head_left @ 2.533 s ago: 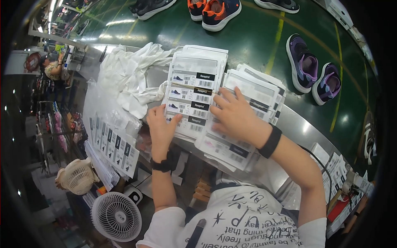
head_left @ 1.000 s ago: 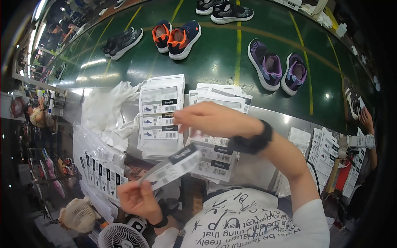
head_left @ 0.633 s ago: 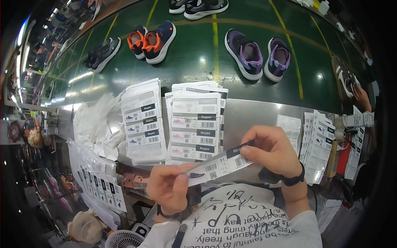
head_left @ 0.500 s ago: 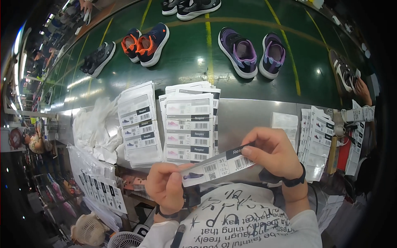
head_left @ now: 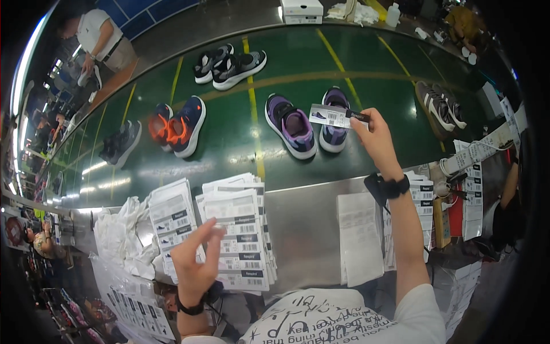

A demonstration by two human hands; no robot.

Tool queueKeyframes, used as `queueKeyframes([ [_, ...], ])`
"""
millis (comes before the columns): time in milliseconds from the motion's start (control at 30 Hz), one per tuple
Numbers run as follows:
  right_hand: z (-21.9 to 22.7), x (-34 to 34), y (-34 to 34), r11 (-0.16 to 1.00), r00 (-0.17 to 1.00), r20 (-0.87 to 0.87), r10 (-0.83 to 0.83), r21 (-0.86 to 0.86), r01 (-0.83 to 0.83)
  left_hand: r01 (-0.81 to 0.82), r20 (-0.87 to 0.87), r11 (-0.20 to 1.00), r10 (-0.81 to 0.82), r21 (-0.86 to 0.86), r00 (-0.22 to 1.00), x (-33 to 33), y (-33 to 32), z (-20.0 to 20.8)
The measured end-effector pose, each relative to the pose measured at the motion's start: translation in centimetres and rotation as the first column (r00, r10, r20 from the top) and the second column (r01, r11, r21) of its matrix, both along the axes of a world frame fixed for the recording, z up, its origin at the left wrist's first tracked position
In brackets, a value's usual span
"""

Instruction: Check and apply labels to manufactured shoes on a factory production line.

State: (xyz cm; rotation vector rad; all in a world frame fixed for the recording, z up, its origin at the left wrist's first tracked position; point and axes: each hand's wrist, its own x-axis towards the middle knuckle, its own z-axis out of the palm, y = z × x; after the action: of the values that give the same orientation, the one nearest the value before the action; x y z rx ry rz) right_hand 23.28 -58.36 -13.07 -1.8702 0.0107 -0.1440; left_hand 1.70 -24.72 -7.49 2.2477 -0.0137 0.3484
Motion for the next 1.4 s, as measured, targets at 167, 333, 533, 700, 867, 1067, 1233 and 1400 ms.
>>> queueKeyframes([
  [167,-4.1,6.6,-1.3,0.937,0.994,0.066,-0.082,-0.335,0.100,0.010,0.001,0.955,-0.011,0.296,1.000,8.9,7.2,-2.7],
  [333,-3.8,4.7,0.3,0.756,0.881,0.429,-0.198,-0.506,0.416,-0.140,0.040,0.764,0.148,0.630,0.988,17.0,15.0,-8.7],
  [533,-1.9,-0.3,3.9,0.741,0.839,0.392,0.378,-0.672,-0.020,-0.134,-0.119,0.560,0.392,0.817,0.912,23.9,16.4,-9.5],
  [700,-3.9,1.3,3.9,0.581,0.902,0.203,0.381,-0.811,-0.063,-0.189,-0.183,0.662,0.451,0.725,0.874,26.5,18.2,-9.0],
  [867,-4.7,2.0,4.0,0.595,0.819,0.316,0.478,-0.803,-0.038,-0.156,-0.262,0.516,0.646,0.843,0.717,27.8,21.7,-7.1],
  [1067,-3.6,2.0,3.0,0.567,0.866,0.211,0.454,-0.818,-0.099,-0.228,0.236,0.561,0.060,0.796,0.970,35.3,14.6,-4.6],
  [1233,-1.7,-0.9,2.4,0.527,0.877,0.137,0.460,-0.837,-0.145,-0.036,0.063,0.499,-0.037,0.866,0.997,44.1,8.2,-7.6],
  [1400,-0.5,-6.4,0.0,0.580,0.891,-0.004,0.453,-0.758,-0.299,0.107,-0.374,0.592,0.350,0.799,0.859,49.4,5.7,-8.7],
])
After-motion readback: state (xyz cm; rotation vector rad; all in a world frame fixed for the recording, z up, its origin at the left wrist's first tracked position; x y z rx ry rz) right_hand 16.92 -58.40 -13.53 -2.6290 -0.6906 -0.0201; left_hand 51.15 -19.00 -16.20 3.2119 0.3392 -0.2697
